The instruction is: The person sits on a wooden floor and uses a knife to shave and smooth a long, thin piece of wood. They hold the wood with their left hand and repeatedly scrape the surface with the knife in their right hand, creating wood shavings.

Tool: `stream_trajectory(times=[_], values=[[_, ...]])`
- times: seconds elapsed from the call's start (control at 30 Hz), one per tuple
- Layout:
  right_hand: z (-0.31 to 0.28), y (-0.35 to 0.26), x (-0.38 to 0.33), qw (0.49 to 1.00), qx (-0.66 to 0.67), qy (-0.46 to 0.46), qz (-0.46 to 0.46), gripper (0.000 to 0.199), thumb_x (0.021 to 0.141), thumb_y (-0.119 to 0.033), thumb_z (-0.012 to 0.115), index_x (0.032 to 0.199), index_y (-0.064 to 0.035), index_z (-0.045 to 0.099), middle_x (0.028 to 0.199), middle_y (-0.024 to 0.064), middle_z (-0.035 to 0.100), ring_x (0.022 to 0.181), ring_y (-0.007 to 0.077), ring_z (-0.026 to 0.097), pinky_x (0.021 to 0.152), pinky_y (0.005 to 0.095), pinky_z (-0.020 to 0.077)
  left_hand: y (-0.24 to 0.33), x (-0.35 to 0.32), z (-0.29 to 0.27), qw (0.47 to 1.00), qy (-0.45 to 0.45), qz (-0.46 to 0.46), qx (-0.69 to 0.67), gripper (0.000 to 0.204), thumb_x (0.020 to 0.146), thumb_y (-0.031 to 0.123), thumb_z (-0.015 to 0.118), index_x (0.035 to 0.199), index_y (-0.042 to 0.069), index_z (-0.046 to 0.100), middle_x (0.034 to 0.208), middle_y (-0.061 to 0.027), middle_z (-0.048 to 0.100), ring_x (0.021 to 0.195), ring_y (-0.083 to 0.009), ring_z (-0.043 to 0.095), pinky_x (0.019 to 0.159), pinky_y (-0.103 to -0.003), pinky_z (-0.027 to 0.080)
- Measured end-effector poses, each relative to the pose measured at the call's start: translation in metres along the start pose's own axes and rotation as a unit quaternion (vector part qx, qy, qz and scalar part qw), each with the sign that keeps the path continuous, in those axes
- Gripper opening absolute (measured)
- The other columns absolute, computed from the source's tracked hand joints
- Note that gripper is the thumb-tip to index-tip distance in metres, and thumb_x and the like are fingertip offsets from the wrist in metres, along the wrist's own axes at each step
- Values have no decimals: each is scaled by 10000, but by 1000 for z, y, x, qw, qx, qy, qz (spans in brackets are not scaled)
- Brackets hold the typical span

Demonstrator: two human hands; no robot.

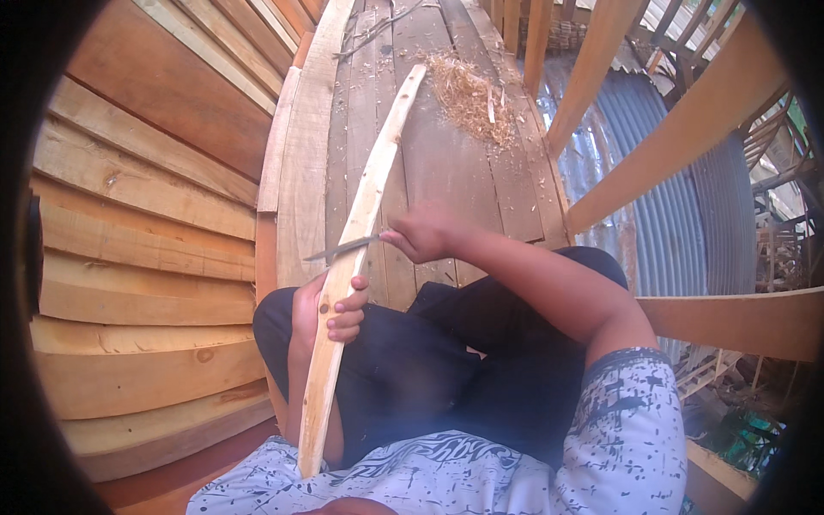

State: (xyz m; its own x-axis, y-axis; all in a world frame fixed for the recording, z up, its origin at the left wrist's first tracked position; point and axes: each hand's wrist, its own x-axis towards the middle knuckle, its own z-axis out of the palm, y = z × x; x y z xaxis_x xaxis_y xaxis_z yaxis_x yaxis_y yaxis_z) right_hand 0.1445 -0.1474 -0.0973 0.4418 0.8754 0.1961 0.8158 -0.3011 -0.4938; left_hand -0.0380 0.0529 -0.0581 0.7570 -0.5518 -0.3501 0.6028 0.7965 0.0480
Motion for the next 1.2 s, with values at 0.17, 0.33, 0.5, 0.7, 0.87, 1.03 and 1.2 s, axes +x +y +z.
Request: stream_trajectory(times=[0.17, 0.33, 0.5, 0.7, 0.87, 1.03, 1.2], values=[[-1, -52, 0, 995, 0, -71, 68, 452, 1003, -431, 512, 798, -43, 621, 712, 235, 640, 669, 460, 623, 628, 572, 475, 8, -3, -1, 1000, -17, 9, -16, 423, 1045, 455, 309, 1071, 60, 456, 707, -36, 438, 470, -144, 400, 410, -286, 339], [0, -8, 12, 985, 0, -2, 170, 467, 1000, -446, 514, 779, -52, 633, 704, 242, 643, 693, 456, 640, 635, 562, 486, 4, -2, 0, 999, 10, 20, -35, 445, 1046, 478, 310, 1080, 57, 449, 713, -41, 439, 475, -143, 404, 414, -286, 343], [11, -29, 1, 999, 15, 17, 39, 467, 1007, -420, 508, 770, -38, 631, 677, 237, 630, 674, 461, 632, 609, 542, 493, 4, -5, 1, 1000, 5, 21, -7, 443, 1046, 477, 312, 1078, 57, 448, 712, -35, 436, 469, -137, 392, 408, -285, 336], [-6, -42, 10, 998, -15, -32, 61, 456, 1006, -412, 508, 771, -43, 633, 683, 229, 631, 675, 464, 629, 607, 551, 481, 4, -9, 0, 1000, 3, 16, 7, 420, 1045, 451, 316, 1086, 55, 451, 708, -34, 434, 459, -136, 383, 402, -283, 330], [9, 27, 17, 995, -31, 24, 92, 466, 1019, -427, 478, 859, -35, 675, 657, 215, 648, 634, 449, 644, 600, 524, 511, 3, -1, 6, 999, 35, 15, -18, 408, 1046, 442, 311, 1075, 60, 450, 693, -35, 424, 451, -143, 378, 395, -288, 329], [2, -20, 9, 998, -6, -24, 51, 436, 1003, -407, 511, 798, -45, 640, 692, 232, 641, 689, 465, 637, 607, 553, 489, -3, -9, 2, 1000, 24, 16, 4, 411, 1052, 441, 301, 1075, 59, 450, 697, -32, 422, 447, -133, 378, 390, -286, 336], [6, -6, 17, 994, -25, -4, 108, 478, 1016, -437, 479, 868, -39, 699, 702, 213, 667, 665, 441, 657, 640, 537, 513, 2, -7, 5, 999, 32, 28, 6, 419, 1053, 453, 304, 1079, 59, 443, 700, -33, 426, 447, -130, 379, 388, -279, 327]])
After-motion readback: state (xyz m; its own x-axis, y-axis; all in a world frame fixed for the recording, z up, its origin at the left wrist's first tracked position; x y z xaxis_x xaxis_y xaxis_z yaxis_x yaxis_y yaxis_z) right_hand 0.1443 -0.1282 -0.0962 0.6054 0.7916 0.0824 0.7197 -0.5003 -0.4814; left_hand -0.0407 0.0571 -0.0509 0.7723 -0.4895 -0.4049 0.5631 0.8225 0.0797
